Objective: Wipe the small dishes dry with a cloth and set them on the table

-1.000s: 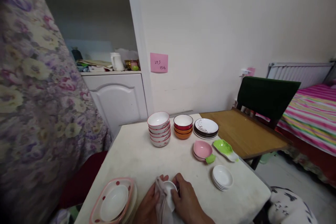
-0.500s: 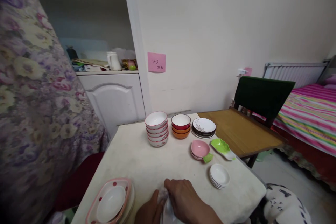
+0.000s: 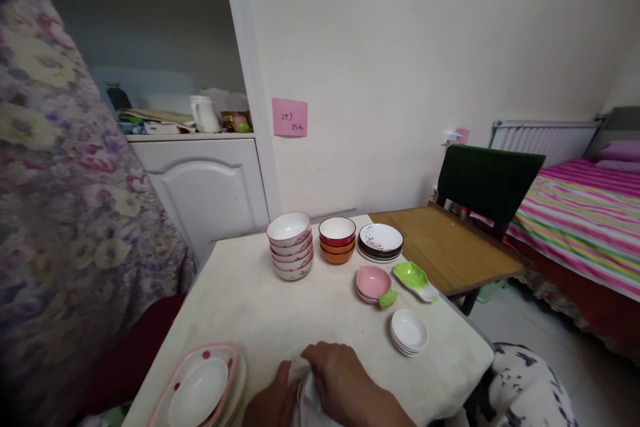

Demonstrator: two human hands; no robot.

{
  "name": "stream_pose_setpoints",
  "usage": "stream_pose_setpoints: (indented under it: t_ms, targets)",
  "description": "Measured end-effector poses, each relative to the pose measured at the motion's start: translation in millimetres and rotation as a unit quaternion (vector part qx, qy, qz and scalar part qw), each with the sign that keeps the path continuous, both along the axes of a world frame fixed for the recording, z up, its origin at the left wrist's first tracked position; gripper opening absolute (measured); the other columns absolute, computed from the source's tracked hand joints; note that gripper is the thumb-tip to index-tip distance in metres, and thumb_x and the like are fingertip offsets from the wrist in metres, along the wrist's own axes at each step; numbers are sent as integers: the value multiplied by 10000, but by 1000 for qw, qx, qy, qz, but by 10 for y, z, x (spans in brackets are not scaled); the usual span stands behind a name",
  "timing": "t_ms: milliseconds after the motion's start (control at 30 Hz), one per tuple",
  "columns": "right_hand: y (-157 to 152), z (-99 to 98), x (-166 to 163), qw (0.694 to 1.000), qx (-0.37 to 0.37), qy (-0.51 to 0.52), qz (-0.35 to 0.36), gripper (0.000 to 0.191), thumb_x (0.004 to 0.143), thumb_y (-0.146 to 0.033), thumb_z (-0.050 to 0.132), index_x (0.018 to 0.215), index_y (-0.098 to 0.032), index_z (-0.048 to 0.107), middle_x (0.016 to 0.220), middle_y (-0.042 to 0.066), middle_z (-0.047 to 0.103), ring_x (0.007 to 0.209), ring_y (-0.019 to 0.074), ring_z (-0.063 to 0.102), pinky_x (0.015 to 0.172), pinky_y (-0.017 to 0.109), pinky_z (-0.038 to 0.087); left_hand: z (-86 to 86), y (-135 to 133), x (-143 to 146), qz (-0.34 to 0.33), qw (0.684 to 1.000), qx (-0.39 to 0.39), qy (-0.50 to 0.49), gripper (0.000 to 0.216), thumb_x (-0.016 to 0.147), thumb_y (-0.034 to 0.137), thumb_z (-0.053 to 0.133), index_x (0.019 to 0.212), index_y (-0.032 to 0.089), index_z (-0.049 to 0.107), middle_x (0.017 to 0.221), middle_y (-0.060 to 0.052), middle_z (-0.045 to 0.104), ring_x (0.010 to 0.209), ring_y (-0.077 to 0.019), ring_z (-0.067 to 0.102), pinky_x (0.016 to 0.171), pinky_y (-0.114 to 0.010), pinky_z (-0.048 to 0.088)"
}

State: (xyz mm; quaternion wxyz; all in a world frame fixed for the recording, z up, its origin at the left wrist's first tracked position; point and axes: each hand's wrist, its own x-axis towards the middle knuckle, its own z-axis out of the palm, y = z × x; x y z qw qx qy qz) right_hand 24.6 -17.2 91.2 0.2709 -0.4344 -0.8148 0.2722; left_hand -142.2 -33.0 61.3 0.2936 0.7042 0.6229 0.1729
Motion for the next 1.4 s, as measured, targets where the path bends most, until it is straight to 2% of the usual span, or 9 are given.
stream_pose_setpoints:
  t_ms: [200, 300, 467, 567, 667, 767, 900, 1133, 1400]
  targets:
    - [-90, -290, -201, 980, -31, 154, -126, 313, 830, -168, 461, 1127, -197, 554, 1032, 73, 675, 887, 197, 635, 809, 312, 495, 8, 4, 6, 153, 981, 25, -120, 408, 888, 446, 193, 1074, 183, 442, 1054, -156, 677, 992, -247, 635, 829, -333, 445]
    - [-71, -206, -140, 988, 0, 133, -84, 313, 819, -101, 417, 1054, -212, 592, 993, 54, 687, 893, 185, 639, 811, 294, 489, -22, -3, -2, 113, 990, 15, -87, 403, 886, 420, 201, 1086, 166, 442, 1101, -182, 668, 1044, -253, 624, 861, -341, 436]
    - [16, -21, 6, 1000, 26, 10, 4, 380, 728, -42, 458, 997, -237, 642, 960, 38, 700, 862, 197, 656, 764, 289, 485, 15, 8, -9, 25, 1000, 12, 0, 272, 883, 317, 215, 946, 236, 467, 794, -66, 709, 775, -220, 686, 683, -293, 454]
    - [-22, -198, -87, 992, 12, 90, -83, 421, 767, -101, 494, 1161, -232, 559, 1028, 58, 670, 879, 197, 640, 770, 303, 492, 25, 3, -3, 93, 993, 46, -63, 294, 897, 373, 225, 962, 236, 476, 842, -65, 712, 826, -207, 682, 713, -280, 465]
    - [-92, -344, -173, 978, -19, 159, -136, 298, 823, -158, 472, 1106, -206, 555, 968, 55, 672, 854, 194, 635, 759, 305, 495, -7, -13, 5, 138, 984, 41, -104, 355, 896, 415, 226, 1017, 202, 484, 1005, -124, 705, 948, -227, 663, 791, -302, 472]
    - [-94, -245, -107, 987, -5, 132, -86, 247, 845, -139, 423, 1006, -212, 595, 930, 43, 679, 837, 184, 635, 759, 294, 482, -61, -14, -2, 107, 990, 38, -81, 380, 889, 395, 222, 1052, 171, 483, 1097, -175, 682, 1005, -242, 646, 827, -317, 463]
    - [-1, -51, 21, 999, 22, 24, 15, 308, 792, -81, 443, 970, -244, 633, 948, 33, 682, 865, 195, 637, 761, 296, 462, -83, 9, -23, 7, 1000, 25, 5, 344, 869, 325, 217, 1011, 179, 494, 878, -142, 720, 816, -266, 678, 699, -343, 458]
    - [-74, -301, -143, 977, -22, 157, -142, 246, 801, -124, 474, 1014, -190, 578, 870, 26, 633, 706, 148, 581, 669, 257, 455, -82, -24, 6, 142, 976, 47, -155, 396, 879, 455, 268, 1068, 180, 481, 1072, -140, 678, 1008, -230, 629, 849, -317, 454]
    - [53, 22, 32, 999, 34, 32, 19, 338, 745, -42, 463, 969, -232, 629, 946, 19, 639, 837, 161, 611, 743, 255, 441, -61, -9, -15, 34, 997, 42, -56, 290, 894, 360, 209, 940, 218, 457, 805, -81, 688, 755, -226, 654, 679, -315, 446]
